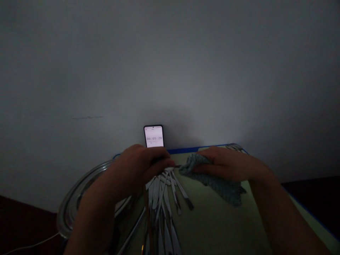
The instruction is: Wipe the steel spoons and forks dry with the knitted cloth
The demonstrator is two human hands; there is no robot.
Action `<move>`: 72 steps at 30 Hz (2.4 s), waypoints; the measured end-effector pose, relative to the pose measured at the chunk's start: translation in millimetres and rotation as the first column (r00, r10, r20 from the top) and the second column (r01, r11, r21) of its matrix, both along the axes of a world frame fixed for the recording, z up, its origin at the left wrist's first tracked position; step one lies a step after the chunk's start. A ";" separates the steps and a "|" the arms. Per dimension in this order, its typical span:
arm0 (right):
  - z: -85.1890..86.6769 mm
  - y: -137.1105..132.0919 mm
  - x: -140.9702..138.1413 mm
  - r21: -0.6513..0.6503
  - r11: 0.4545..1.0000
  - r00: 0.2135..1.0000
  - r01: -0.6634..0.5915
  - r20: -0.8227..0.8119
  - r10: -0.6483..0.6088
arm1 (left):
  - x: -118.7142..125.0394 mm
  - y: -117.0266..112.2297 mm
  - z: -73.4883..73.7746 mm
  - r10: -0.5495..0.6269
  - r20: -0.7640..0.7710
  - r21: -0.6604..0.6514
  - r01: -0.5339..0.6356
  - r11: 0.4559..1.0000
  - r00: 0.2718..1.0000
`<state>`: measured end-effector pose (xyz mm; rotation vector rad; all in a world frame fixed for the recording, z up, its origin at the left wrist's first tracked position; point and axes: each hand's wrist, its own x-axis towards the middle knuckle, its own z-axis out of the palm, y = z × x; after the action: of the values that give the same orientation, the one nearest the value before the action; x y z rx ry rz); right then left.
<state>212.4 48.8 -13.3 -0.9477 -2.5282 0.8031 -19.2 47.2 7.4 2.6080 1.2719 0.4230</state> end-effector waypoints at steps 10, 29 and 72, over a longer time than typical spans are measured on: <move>-3.1 1.7 20.9 -0.025 0.992 0.993 0.121 -0.003 -0.121 | -6.0 3.8 -10.6 0.095 0.026 -0.052 -0.094 0.994 0.995; 2.0 0.3 12.4 0.000 0.998 0.998 0.070 -0.001 -0.070 | -18.7 4.8 -11.2 0.158 0.070 -0.144 -0.147 0.979 0.985; -4.2 6.4 12.1 0.040 0.976 0.974 0.215 0.070 -0.217 | 0.5 21.9 -31.7 0.021 0.392 -0.444 0.170 0.880 0.920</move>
<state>224.5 55.2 -17.5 -1.2375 -2.4356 0.6707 -18.7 69.1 -24.3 2.0285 0.9824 0.5091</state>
